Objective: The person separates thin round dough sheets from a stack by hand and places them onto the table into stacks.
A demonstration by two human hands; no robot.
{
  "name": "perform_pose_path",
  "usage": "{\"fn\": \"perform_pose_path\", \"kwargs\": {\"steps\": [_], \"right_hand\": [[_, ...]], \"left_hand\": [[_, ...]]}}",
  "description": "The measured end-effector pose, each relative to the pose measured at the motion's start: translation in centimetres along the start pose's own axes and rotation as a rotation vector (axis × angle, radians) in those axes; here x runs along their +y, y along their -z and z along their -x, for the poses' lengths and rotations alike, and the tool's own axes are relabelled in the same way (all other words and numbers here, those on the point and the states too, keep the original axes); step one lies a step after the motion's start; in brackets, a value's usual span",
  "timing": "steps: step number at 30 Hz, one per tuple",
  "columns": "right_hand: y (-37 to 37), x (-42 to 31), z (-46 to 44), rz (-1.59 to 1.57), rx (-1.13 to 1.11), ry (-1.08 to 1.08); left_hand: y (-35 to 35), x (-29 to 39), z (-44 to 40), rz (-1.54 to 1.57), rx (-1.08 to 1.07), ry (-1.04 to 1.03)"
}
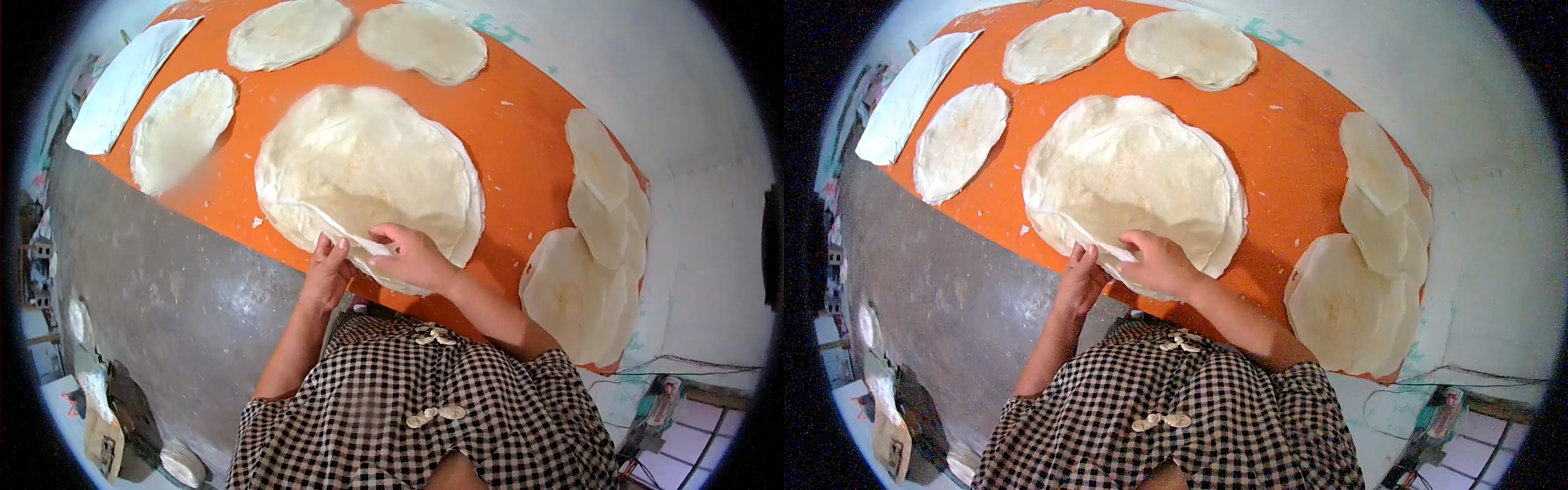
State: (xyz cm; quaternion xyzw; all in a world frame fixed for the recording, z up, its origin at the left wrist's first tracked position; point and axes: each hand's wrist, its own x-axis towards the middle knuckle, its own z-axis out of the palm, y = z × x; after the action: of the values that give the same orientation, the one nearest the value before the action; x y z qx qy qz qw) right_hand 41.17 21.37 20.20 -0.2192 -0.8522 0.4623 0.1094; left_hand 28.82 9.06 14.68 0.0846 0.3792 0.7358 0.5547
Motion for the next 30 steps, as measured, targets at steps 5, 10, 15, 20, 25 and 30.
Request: {"fn": "perform_pose_path", "kwargs": {"steps": [5,10,15,20,25,30], "right_hand": [[1.0,-0.1,1.5,0.238,0.125,0.025],[1.9,3.7,4.0,0.204,0.117,-0.044],[6.9,6.2,1.9,-0.407,0.189,-0.241],[17.8,2.2,-0.9,-0.449,0.307,-0.214],[32.2,5.4,-3.2,-0.004,0.667,-0.128],[42.3,-0.5,-1.1,0.770,1.022,-0.035]], "left_hand": [[-2.7,-0.8,-0.4,0.024,0.077,-0.022],[-3.0,-2.3,0.3,-0.033,0.132,-0.041],[-2.2,-3.2,0.8,-0.120,0.249,-0.032],[2.8,-4.4,0.3,-0.057,0.315,0.035],[3.0,-3.4,1.3,0.018,0.414,0.041],[4.6,-2.6,2.6,-0.010,0.424,0.025]]}}
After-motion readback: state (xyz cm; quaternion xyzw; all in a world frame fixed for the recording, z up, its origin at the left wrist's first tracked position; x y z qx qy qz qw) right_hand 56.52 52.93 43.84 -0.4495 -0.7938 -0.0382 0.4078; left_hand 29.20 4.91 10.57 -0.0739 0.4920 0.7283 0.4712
